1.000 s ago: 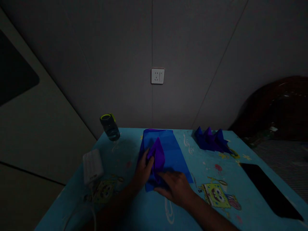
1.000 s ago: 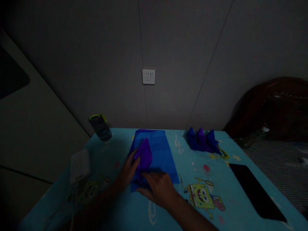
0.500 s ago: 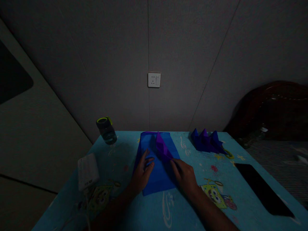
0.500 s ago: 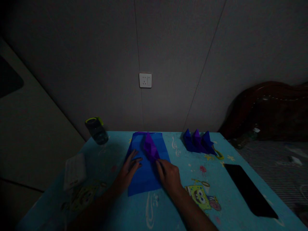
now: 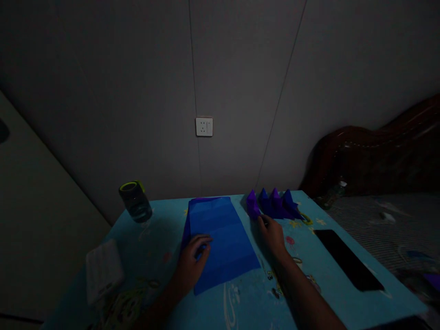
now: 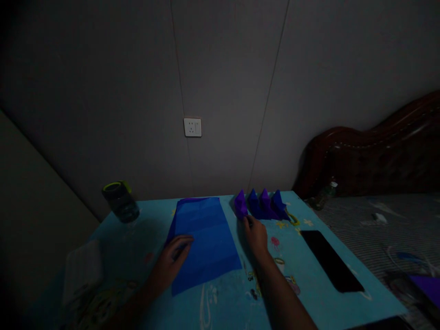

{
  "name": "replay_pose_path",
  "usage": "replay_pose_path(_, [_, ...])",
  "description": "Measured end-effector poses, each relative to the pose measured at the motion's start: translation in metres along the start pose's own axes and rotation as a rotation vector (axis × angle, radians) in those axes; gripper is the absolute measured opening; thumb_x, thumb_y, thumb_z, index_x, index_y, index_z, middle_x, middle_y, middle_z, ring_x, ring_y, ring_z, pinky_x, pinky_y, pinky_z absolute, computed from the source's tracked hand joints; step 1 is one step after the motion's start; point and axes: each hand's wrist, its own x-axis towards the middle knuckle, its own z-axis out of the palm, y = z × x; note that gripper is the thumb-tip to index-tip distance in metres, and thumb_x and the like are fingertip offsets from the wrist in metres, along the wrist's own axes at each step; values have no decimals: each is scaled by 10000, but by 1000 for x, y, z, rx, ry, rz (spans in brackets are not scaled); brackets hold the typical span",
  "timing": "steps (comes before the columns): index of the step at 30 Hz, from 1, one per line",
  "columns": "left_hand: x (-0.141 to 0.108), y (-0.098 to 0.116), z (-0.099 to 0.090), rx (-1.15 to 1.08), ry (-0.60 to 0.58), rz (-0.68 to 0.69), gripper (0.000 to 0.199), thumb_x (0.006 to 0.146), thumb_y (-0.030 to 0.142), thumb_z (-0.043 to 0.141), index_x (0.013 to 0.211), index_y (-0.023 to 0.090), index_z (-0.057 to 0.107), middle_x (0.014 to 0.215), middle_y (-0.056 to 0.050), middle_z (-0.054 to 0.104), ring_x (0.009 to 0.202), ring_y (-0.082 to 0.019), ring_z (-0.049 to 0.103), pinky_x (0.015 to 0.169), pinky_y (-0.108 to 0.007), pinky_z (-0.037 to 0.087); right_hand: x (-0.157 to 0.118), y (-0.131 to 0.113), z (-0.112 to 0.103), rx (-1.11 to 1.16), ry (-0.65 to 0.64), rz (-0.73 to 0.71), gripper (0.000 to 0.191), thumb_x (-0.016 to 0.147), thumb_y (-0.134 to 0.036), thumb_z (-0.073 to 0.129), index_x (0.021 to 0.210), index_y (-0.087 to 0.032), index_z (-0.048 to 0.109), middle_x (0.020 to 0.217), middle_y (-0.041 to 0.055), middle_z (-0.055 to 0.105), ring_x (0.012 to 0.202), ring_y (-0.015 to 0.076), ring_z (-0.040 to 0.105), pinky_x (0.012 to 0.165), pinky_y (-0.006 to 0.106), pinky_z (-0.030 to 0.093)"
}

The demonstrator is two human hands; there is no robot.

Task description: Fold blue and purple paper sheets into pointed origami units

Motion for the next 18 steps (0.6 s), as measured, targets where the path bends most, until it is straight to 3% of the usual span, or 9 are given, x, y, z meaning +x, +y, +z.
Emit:
replay_pose_path(10, [9, -10, -11, 201, 34, 104, 249, 892, 327, 490, 990, 220, 693, 1017, -90, 699, 987, -249, 652, 890, -390, 520, 0, 0, -5, -129, 72, -3, 401, 938, -391, 414, 1084, -161, 709, 902, 127, 760, 818, 250, 707, 690, 296, 463])
replay_pose_path(15, [11, -17, -20, 377, 64, 135, 268, 896, 325, 466, 1024, 232, 681, 1040, -89, 693, 1014, -264, 642, 943, -431, 496, -11, -18, -17, -233, 115, -10, 447, 952, -411, 416, 1278, -165, 598, 701, 82, 737, 601, 228, 687, 587, 288, 437])
replay_pose_path(18, [13, -26, -25, 478, 111, 130, 285, 893, 331, 467, 1062, 223, 669, 1074, -99, 678, 1051, -273, 622, 971, -458, 478, -23, -35, -17, -204, 76, -142, 411, 968, -368, 393, 1244, -164, 620, 750, 83, 743, 618, 231, 689, 600, 297, 451])
